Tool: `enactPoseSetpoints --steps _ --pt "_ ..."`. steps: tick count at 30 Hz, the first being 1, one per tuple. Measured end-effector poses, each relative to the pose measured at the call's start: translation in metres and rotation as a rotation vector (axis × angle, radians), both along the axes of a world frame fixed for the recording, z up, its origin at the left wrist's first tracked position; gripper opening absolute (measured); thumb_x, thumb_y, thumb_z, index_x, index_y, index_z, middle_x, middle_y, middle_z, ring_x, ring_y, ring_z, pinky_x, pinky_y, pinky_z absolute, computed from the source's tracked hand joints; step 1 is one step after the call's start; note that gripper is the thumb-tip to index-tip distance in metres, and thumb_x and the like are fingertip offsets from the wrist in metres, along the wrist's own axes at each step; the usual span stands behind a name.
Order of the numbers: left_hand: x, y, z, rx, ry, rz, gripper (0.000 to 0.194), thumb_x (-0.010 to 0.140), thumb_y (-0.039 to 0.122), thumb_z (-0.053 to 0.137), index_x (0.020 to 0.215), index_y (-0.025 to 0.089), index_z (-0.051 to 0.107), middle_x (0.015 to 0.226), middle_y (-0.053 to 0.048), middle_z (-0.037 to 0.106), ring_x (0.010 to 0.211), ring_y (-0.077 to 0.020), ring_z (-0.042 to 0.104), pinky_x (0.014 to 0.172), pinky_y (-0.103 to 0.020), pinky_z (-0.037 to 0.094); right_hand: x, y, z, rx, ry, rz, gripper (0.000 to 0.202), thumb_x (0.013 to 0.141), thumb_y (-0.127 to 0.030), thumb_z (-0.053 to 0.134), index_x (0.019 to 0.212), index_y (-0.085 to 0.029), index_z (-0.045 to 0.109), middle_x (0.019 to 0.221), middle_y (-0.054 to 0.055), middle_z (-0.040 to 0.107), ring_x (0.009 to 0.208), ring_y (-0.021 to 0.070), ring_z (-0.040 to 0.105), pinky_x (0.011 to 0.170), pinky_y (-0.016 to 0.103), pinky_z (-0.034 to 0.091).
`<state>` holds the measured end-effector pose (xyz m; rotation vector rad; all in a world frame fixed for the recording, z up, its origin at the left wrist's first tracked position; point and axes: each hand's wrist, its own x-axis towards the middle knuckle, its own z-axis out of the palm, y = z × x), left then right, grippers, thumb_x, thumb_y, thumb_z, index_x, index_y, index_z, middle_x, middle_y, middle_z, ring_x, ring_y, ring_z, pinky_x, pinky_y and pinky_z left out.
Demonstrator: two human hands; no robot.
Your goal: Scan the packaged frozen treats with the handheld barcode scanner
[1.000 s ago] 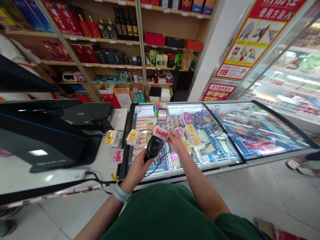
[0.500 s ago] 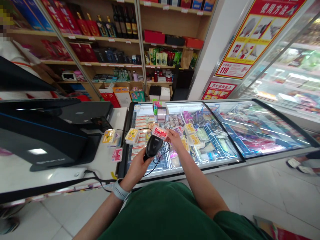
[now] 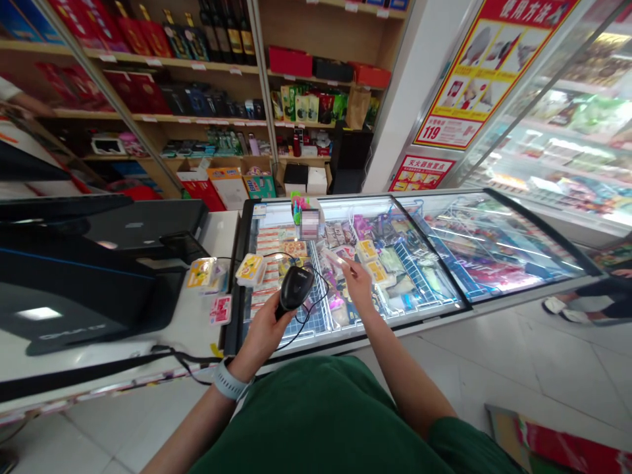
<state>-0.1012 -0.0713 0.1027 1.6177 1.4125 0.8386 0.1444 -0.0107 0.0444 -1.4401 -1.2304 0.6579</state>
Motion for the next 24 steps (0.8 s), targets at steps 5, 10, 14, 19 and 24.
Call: enactPoseSetpoints --steps 5,10,14,19,24 --pt "-0.001 0.001 -0.005 -0.023 -0.026 -0.015 0.047 0.078 0.037 0.057 0.118 0.013 0.055 0.112 -0.012 0.067 0.104 -0.026 0.061 0.093 -0.038 0.045 0.047 -0.038 -0.034 0.153 -0.423 -0.213 0.035 0.091 -0.039 0.051 0.118 -0.024 0.066 0.123 0.01 0.06 0.116 0.023 0.055 0.099 0.042 0.047" --pt "-0.001 0.004 -0.003 -0.041 -0.016 -0.041 0.046 0.079 0.038 0.057 0.117 0.012 0.055 0.111 -0.012 0.067 0.102 -0.0261 0.061 0.092 -0.038 0.046 0.06 -0.054 -0.087 0.136 -0.686 -0.223 0.031 0.092 -0.036 0.05 0.114 -0.023 0.067 0.128 0.012 0.056 0.118 0.024 0.053 0.101 0.045 0.045" --pt "-0.001 0.005 -0.001 -0.035 -0.001 -0.052 0.045 0.079 0.038 0.057 0.116 0.013 0.055 0.108 -0.01 0.067 0.1 -0.0253 0.062 0.09 -0.037 0.046 0.053 -0.054 -0.108 0.05 -0.82 -0.168 0.036 0.089 -0.036 0.054 0.12 -0.019 0.06 0.137 0.015 0.048 0.126 0.0276 0.044 0.104 0.048 0.041" --pt "-0.003 0.004 -0.002 -0.024 0.002 -0.039 0.044 0.079 0.037 0.056 0.116 0.013 0.055 0.107 -0.01 0.067 0.099 -0.0247 0.062 0.09 -0.036 0.046 0.043 -0.042 -0.11 -0.048 -0.854 -0.195 0.046 0.085 -0.039 0.057 0.124 -0.013 0.053 0.145 0.02 0.037 0.132 0.0304 0.037 0.106 0.048 0.037" --pt "-0.009 -0.001 -0.001 -0.029 -0.016 -0.01 0.048 0.079 0.037 0.056 0.121 0.012 0.054 0.114 -0.011 0.066 0.106 -0.0254 0.06 0.096 -0.038 0.044 0.037 -0.036 -0.097 -0.089 -0.878 -0.227 0.048 0.086 -0.037 0.055 0.126 -0.012 0.049 0.146 0.022 0.035 0.132 0.0338 0.035 0.102 0.053 0.036"
